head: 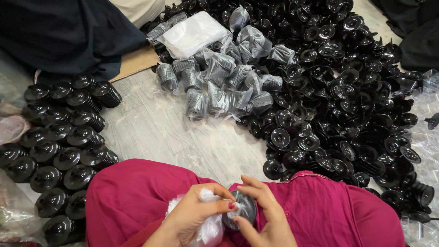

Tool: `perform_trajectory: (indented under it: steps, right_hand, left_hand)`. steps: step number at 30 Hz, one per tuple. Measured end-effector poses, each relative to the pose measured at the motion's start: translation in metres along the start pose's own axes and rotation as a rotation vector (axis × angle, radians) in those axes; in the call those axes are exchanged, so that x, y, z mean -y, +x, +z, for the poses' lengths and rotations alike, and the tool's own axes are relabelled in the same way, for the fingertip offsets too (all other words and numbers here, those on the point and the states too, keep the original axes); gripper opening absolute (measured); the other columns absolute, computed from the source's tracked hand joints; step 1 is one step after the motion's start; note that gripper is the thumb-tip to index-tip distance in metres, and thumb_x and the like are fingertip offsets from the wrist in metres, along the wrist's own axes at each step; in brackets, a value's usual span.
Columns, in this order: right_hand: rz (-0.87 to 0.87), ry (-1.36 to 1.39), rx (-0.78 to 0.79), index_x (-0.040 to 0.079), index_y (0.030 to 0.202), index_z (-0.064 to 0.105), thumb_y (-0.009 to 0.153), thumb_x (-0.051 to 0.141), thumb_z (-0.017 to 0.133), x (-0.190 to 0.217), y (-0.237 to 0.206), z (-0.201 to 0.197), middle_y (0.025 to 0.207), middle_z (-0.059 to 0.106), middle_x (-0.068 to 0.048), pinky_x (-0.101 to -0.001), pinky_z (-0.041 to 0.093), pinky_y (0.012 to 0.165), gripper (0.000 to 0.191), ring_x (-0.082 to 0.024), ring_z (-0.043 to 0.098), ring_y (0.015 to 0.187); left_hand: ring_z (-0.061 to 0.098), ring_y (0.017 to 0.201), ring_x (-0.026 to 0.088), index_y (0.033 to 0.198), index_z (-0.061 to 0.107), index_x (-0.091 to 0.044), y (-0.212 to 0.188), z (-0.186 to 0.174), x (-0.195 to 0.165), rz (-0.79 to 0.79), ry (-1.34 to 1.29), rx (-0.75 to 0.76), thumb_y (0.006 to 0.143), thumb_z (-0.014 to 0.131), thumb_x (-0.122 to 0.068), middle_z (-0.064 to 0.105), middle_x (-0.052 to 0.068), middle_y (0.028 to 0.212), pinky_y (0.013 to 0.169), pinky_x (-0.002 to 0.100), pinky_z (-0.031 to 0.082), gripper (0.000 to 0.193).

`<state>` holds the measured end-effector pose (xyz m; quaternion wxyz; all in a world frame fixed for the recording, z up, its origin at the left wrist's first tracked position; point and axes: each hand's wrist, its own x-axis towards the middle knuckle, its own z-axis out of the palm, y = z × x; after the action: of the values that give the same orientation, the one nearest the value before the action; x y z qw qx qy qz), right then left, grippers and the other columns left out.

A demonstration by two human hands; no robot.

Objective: The person sits on the floor among large piles of black plastic parts and wraps individual parts in clear plastic bags, twisting the bags closed and placing the wrapped parts onto a pile. They occasionally reach into the surrounding piles to pick the next unwrapped part.

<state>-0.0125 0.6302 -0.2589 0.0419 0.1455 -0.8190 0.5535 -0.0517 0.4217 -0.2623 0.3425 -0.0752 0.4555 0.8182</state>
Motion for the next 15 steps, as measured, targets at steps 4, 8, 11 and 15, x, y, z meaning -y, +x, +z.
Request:
perform_trajectory:
  steps: [4,8,11,15]
  right_hand:
    - [0.105,0.192,0.055,0.001,0.106,0.077,0.079,0.0,0.075,-0.004,0.003,-0.002,0.151,0.055,-0.022,-0.045,0.043,0.112,0.027,-0.035,0.056,0.138]
    - [0.126,0.194,0.067,0.001,0.092,0.077,0.08,0.0,0.075,-0.008,0.004,-0.004,0.146,0.059,-0.021,-0.0438,0.045,0.112,0.012,-0.033,0.058,0.134]
    - [0.224,0.312,0.146,-0.001,0.091,0.078,0.08,-0.002,0.071,-0.009,0.005,-0.007,0.144,0.058,-0.02,-0.0419,0.042,0.112,0.013,-0.031,0.058,0.136]
    - [0.372,0.39,0.231,0.0,0.094,0.078,0.078,-0.002,0.065,-0.013,0.006,-0.011,0.143,0.057,-0.016,-0.039,0.043,0.11,0.021,-0.026,0.06,0.135]
  left_hand:
    - [0.074,0.083,0.017,0.093,0.075,0.002,0.0,0.0,0.002,0.061,0.01,0.067,0.077,0.08,-0.002,0.077,0.01,0.088,0.079,0.03,0.059,0.016]
    - [0.072,0.081,0.016,0.091,0.076,0.002,0.003,-0.004,0.014,0.055,-0.045,-0.044,0.078,0.082,-0.003,0.076,0.009,0.085,0.076,0.03,0.058,0.015]
    - [0.072,0.079,0.017,0.09,0.076,0.002,0.006,-0.001,0.024,0.044,-0.137,-0.065,0.078,0.081,-0.004,0.077,0.009,0.084,0.074,0.032,0.058,0.014]
    - [0.071,0.083,0.016,0.093,0.079,0.002,0.005,0.01,0.025,0.268,0.091,-0.057,0.08,0.082,-0.003,0.079,0.009,0.087,0.076,0.031,0.057,0.015]
